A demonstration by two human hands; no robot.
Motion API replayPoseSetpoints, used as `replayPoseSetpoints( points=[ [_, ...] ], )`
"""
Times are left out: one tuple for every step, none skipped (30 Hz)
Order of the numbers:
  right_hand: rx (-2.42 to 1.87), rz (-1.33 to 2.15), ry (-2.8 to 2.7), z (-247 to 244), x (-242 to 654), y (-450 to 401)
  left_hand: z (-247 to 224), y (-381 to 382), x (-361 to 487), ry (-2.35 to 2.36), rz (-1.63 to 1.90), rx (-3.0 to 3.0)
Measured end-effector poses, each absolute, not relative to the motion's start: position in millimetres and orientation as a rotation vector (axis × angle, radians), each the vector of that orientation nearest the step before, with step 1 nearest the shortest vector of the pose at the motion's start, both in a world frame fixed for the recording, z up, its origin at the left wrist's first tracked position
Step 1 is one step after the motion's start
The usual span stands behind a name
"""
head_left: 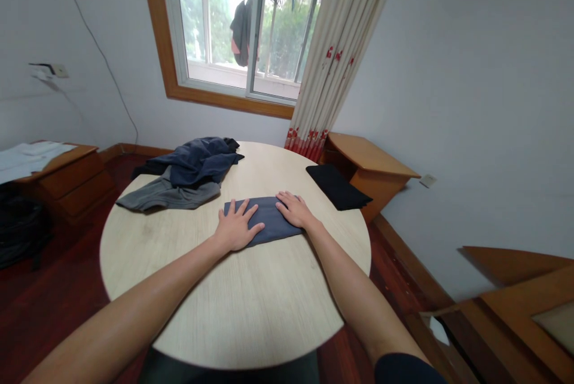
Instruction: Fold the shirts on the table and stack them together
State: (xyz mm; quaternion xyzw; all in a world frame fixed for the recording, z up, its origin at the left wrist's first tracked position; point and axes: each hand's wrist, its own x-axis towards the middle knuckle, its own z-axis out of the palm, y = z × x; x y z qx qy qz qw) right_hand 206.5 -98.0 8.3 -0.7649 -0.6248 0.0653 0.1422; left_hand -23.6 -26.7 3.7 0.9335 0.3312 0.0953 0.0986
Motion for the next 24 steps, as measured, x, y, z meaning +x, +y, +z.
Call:
replayPoseSetpoints(
  points=[
    [-2.221,0.197,-1.780,7,210,-97,3,-26,-24,0.975,0.293,2.757],
    [-2.233,0.206,-1.757,6,213,-97,3,-26,-24,0.972,0.303,2.753],
    [-2.244,0.211,-1.734,5,216,-96,3,-26,-24,0.969,0.310,2.750],
    [-2.253,0.211,-1.711,3,219,-96,2,-25,-24,0.969,0.314,2.749],
    [-2.259,0.204,-1.690,2,221,-96,2,-25,-24,0.974,0.313,2.748],
    [-2.263,0.193,-1.669,1,223,-96,1,-24,-25,0.984,0.308,2.749],
    [-2.263,0.180,-1.653,0,226,-97,1,-22,-26,0.997,0.302,2.750],
    [-2.261,0.166,-1.637,0,227,-98,0,-21,-27,1.011,0.298,2.752],
    [-2.258,0.153,-1.622,0,229,-99,0,-19,-29,1.028,0.295,2.752],
    [-2.256,0.137,-1.604,1,230,-101,1,-17,-31,1.047,0.289,2.750],
    [-2.253,0.115,-1.582,3,230,-103,2,-16,-33,1.074,0.285,2.746],
    [-2.250,0.083,-1.559,5,230,-104,3,-15,-35,1.105,0.292,2.745],
    [-2.242,0.039,-1.539,8,229,-106,5,-15,-36,1.131,0.318,2.755],
    [-2.223,-0.014,-1.528,10,226,-107,7,-16,-37,1.139,0.363,2.781],
    [-2.192,-0.067,-1.533,13,222,-108,9,-19,-37,1.113,0.422,2.821],
    [-2.151,-0.109,-1.556,15,218,-109,10,-22,-37,1.043,0.479,2.868],
    [-2.107,-0.129,-1.599,17,213,-108,12,-25,-36,0.936,0.512,2.911],
    [-2.070,-0.121,-1.656,18,208,-108,12,-28,-35,0.811,0.510,2.940],
    [-2.049,-0.086,-1.717,17,204,-107,12,-31,-34,0.695,0.474,2.950],
    [-2.048,-0.032,-1.769,16,201,-105,11,-32,-33,0.607,0.419,2.948],
    [-2.066,0.027,-1.803,14,199,-104,10,-33,-32,0.558,0.363,2.940],
    [-2.097,0.081,-1.814,12,199,-103,8,-31,-31,0.545,0.317,2.930],
    [-2.133,0.121,-1.802,10,201,-102,7,-28,-31,0.562,0.289,2.921],
    [-2.169,0.146,-1.774,7,203,-101,6,-23,-31,0.593,0.277,2.913]
  ],
)
